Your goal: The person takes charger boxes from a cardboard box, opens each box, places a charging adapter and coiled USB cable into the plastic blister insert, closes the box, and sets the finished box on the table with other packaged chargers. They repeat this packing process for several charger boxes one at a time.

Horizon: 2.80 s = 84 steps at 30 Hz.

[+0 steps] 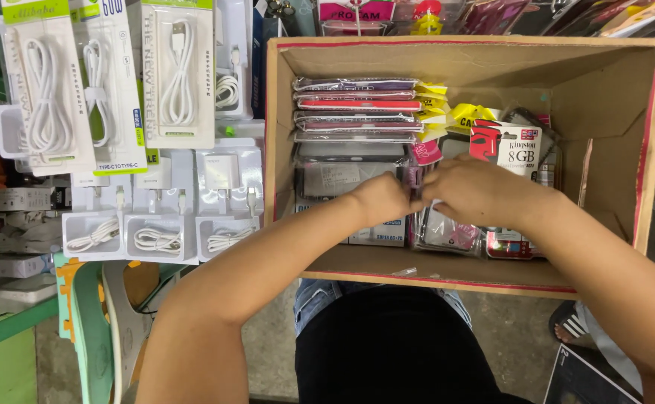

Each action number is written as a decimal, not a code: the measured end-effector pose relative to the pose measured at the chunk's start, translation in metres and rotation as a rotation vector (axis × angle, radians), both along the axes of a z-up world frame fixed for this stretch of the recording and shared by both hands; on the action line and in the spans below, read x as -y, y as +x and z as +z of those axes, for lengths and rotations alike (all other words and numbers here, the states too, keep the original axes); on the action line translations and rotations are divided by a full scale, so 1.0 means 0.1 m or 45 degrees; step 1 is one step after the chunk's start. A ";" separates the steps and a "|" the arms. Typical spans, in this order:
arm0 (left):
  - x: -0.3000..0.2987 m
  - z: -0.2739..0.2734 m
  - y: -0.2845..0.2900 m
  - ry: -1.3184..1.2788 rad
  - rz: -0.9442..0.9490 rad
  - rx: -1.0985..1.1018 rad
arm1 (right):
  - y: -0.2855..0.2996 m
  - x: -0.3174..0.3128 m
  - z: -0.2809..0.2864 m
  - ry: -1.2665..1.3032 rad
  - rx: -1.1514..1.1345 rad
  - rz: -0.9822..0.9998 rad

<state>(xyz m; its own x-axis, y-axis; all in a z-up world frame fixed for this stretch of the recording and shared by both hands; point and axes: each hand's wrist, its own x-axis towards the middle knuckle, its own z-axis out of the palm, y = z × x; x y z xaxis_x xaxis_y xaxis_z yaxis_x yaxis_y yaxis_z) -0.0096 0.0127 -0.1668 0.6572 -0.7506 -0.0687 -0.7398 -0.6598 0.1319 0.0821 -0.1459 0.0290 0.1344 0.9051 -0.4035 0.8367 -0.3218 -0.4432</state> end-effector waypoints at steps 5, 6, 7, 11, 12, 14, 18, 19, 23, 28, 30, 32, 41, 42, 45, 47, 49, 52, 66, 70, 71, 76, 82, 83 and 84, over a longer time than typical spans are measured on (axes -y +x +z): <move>-0.04 0.02 0.00 0.192 -0.001 0.063 | -0.15 0.01 -0.22 0.010 -0.155 0.169; -0.05 0.07 0.00 0.290 -0.014 0.037 | -0.18 0.01 -0.25 0.070 -0.184 0.207; -0.09 0.24 0.01 0.291 -0.011 0.036 | -0.21 -0.01 -0.24 0.070 -0.183 0.210; -0.28 0.86 0.08 0.071 0.193 0.213 | -0.38 -0.11 -0.27 -0.108 -0.154 0.218; -0.31 0.99 0.09 -0.001 0.257 0.240 | -0.43 -0.12 -0.30 -0.162 -0.178 0.202; -0.40 1.11 0.14 0.025 0.296 0.321 | -0.50 -0.17 -0.60 0.061 -0.133 0.322; -0.55 1.18 0.25 -0.016 0.402 0.531 | -0.62 -0.32 -0.86 0.337 0.100 0.595; -0.58 1.16 0.25 -0.014 0.406 0.532 | -0.65 -0.35 -0.88 0.339 0.101 0.599; -0.63 1.08 0.29 -0.020 0.505 0.485 | -0.71 -0.41 -1.14 0.329 0.329 0.867; -0.66 1.06 0.33 0.019 0.540 0.459 | -0.75 -0.48 -1.32 0.630 0.447 0.923; -0.67 1.01 0.34 0.015 0.539 0.432 | -0.77 -0.50 -1.33 0.622 0.459 0.910; -0.67 0.97 0.37 0.010 0.538 0.448 | -0.76 -0.49 -1.29 0.602 0.522 0.950; -0.61 0.97 0.35 -0.012 0.593 0.444 | -0.58 -0.39 -0.97 0.470 0.243 0.982; -0.61 0.97 0.34 0.000 0.604 0.436 | -0.58 -0.39 -0.93 0.401 0.219 0.969; -0.61 0.94 0.31 0.031 0.571 0.390 | -0.60 -0.44 -0.92 0.466 0.210 0.936; -0.61 0.90 0.32 0.048 0.585 0.416 | -0.63 -0.47 -0.97 0.526 0.295 0.973; -0.62 0.89 0.32 0.070 0.603 0.440 | -0.66 -0.49 -0.98 0.592 0.379 1.015; -0.62 0.90 0.31 0.118 0.598 0.369 | -0.64 -0.45 -0.86 0.550 0.426 1.008; -0.81 1.31 -0.22 -0.290 1.220 -1.098 | -0.32 -0.60 0.45 0.056 -0.202 0.483; -0.70 1.24 -0.35 -0.817 1.583 -1.598 | -0.23 -0.56 0.33 -0.038 -0.263 0.365; -0.65 1.08 -0.40 -0.966 1.575 -1.656 | -0.22 -0.53 0.26 0.063 -0.201 0.409; -0.48 0.95 -0.48 -1.299 1.639 -1.740 | -0.26 -0.43 0.29 0.016 -0.253 0.319; -0.46 1.06 -0.44 -1.549 1.690 -1.832 | -0.25 -0.25 0.25 0.241 -0.348 0.044; -0.44 1.01 -0.44 -1.607 1.645 -1.856 | -0.24 -0.22 0.22 0.250 -0.337 -0.024; -0.43 0.96 -0.45 -1.664 1.599 -1.879 | -0.24 -0.18 0.19 0.259 -0.325 -0.092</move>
<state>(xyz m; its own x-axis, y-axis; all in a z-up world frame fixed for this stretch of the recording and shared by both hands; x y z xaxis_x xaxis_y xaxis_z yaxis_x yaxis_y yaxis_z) -0.0547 0.0558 -0.0711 0.6350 -0.1918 -0.7483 0.7643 0.2968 0.5725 0.0583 -0.1276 0.0481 0.1190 0.9624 -0.2443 0.6684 -0.2596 -0.6971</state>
